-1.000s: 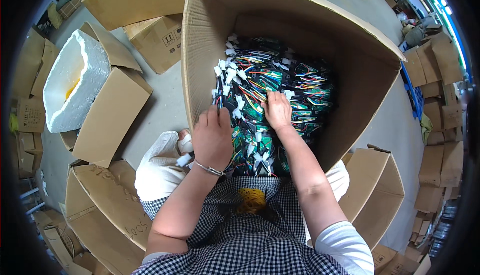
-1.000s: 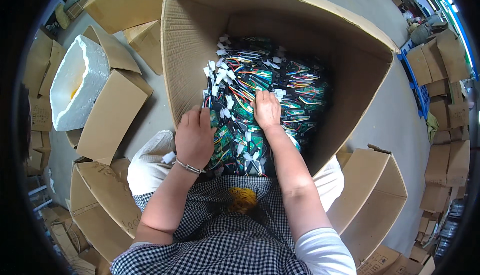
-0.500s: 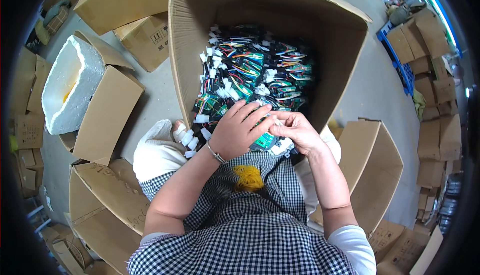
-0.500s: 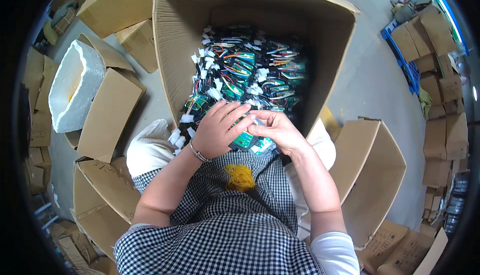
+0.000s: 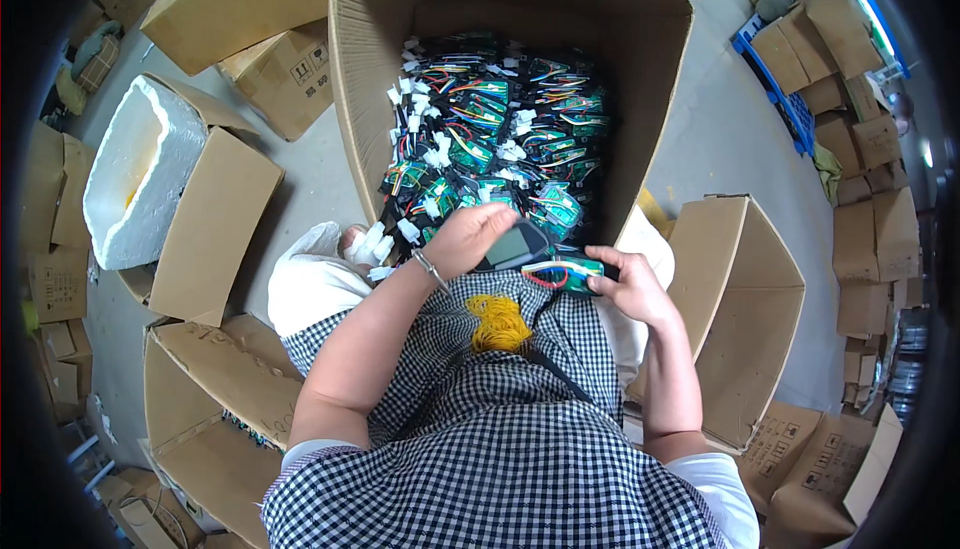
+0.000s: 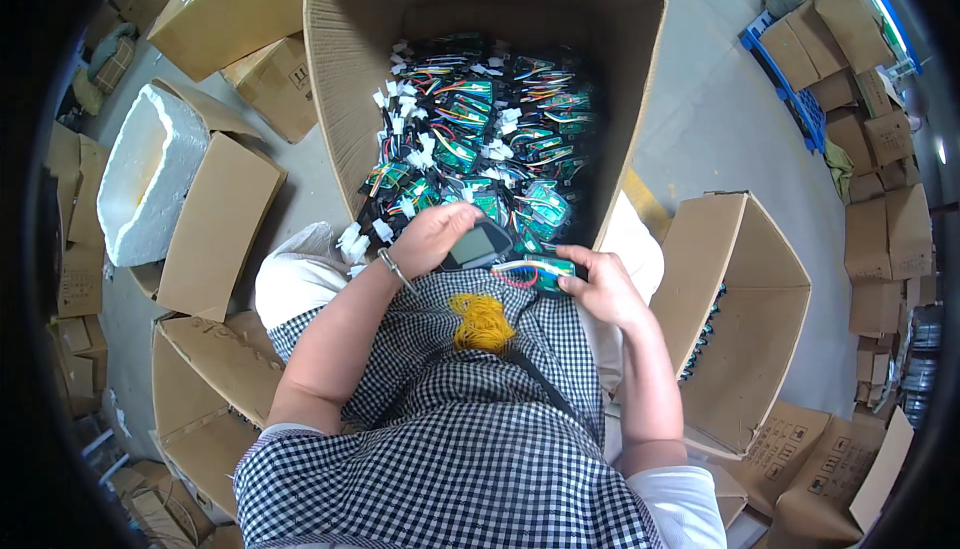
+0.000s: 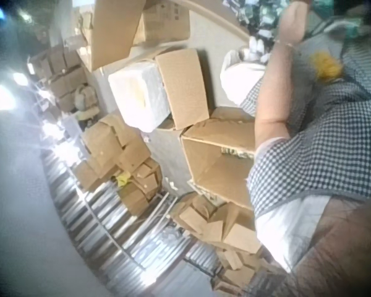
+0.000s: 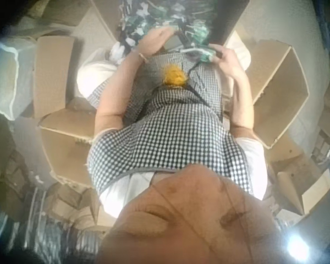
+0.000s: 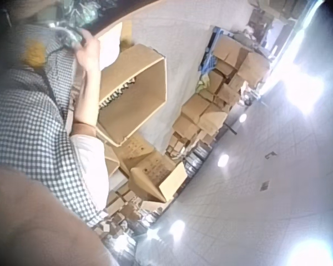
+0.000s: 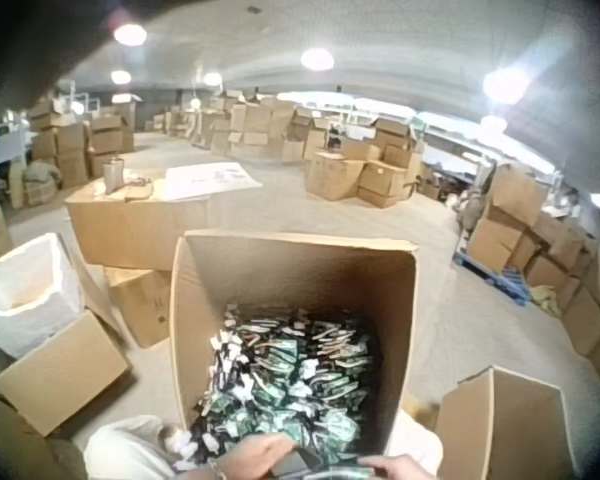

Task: Sorting electronic components with screens and wiring from a large central box into smaller boxes.

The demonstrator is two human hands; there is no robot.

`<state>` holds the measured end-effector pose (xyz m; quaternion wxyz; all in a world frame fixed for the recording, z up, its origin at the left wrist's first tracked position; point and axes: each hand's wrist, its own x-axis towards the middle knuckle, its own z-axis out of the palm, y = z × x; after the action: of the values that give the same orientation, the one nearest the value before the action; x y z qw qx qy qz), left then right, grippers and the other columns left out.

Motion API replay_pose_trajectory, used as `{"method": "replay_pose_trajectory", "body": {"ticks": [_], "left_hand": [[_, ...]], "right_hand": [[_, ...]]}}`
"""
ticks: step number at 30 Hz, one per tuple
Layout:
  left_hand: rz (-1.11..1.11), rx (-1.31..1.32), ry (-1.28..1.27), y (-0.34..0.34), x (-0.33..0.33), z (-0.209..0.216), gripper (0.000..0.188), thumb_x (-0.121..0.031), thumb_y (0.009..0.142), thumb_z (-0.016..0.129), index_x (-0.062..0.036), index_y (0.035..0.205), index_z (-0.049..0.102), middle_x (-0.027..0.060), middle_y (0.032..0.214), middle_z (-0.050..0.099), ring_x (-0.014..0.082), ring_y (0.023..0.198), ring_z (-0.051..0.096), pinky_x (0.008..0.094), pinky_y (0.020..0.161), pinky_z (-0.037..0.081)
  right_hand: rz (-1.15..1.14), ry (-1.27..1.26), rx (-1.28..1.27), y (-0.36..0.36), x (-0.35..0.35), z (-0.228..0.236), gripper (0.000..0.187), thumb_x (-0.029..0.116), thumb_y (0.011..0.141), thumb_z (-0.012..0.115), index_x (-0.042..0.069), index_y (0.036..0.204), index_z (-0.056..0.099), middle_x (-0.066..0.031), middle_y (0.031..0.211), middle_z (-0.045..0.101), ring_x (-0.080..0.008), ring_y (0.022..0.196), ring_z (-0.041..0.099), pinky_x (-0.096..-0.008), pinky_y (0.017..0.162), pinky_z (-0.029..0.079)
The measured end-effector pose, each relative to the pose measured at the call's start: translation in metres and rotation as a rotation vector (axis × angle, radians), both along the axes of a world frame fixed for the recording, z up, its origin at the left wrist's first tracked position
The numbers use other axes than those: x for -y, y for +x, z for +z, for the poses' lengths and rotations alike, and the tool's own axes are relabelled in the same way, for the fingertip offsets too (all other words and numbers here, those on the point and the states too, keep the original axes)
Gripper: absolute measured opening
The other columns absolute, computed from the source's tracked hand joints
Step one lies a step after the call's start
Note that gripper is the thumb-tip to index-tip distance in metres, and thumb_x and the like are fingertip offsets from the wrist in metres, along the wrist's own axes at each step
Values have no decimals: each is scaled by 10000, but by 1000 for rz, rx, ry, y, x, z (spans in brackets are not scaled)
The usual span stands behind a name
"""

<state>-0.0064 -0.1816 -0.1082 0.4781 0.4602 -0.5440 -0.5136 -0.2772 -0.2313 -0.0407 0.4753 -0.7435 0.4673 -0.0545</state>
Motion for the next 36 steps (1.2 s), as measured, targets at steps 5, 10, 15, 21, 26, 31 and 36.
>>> {"method": "replay_pose_trajectory", "body": {"ticks": [5,10,15,21,26,31,36], "left_hand": [[200,7,34,-7,-1,-4,371,-330,1012,433,-11,889,578,-9,704,534,71,650,477,264,599,422],[-2,-188,110,-14,-6,-9,381,-389,1024,366,-61,965,550,-30,837,529,52,741,470,225,661,427],[-292,-812,529,-5,-19,18,373,-354,996,461,-66,1225,404,46,1055,573,101,976,590,252,826,500],[-359,-385,376,-7,-18,26,541,-160,888,650,-24,1292,317,93,1038,568,160,897,648,261,635,527],[-226,-378,453,-6,-15,14,554,-252,896,643,-28,1317,362,95,996,615,86,672,611,206,548,497],[16,-239,436,7,-14,35,513,-318,905,609,-23,1272,406,76,851,664,55,501,522,178,383,371],[121,-323,443,14,-11,43,384,-283,888,640,-45,1145,481,27,776,649,41,465,482,178,377,361]], "right_hand": [[557,-48,82,26,-8,44,387,23,783,685,-6,1163,616,-183,993,686,-273,882,680,-345,788,515],[298,-181,132,59,2,42,379,55,748,721,-22,1107,630,-185,974,670,-311,864,655,-364,783,513],[149,-220,64,67,2,38,422,82,707,751,-33,1094,628,-179,963,647,-317,886,635,-373,812,505],[36,-417,201,69,4,9,634,123,720,772,-7,1284,513,-166,1216,550,-284,1102,549,-359,952,444],[-236,39,540,72,11,-16,525,17,797,721,-24,1281,522,-85,1073,629,-114,918,593,-233,760,506],[-518,351,857,59,-3,-69,401,169,973,518,-4,1319,413,-97,1065,612,-138,779,611,-235,647,514],[38,0,-232,60,-51,-144,165,193,796,689,56,886,665,-143,790,660,-303,761,648,-365,710,501]]}}
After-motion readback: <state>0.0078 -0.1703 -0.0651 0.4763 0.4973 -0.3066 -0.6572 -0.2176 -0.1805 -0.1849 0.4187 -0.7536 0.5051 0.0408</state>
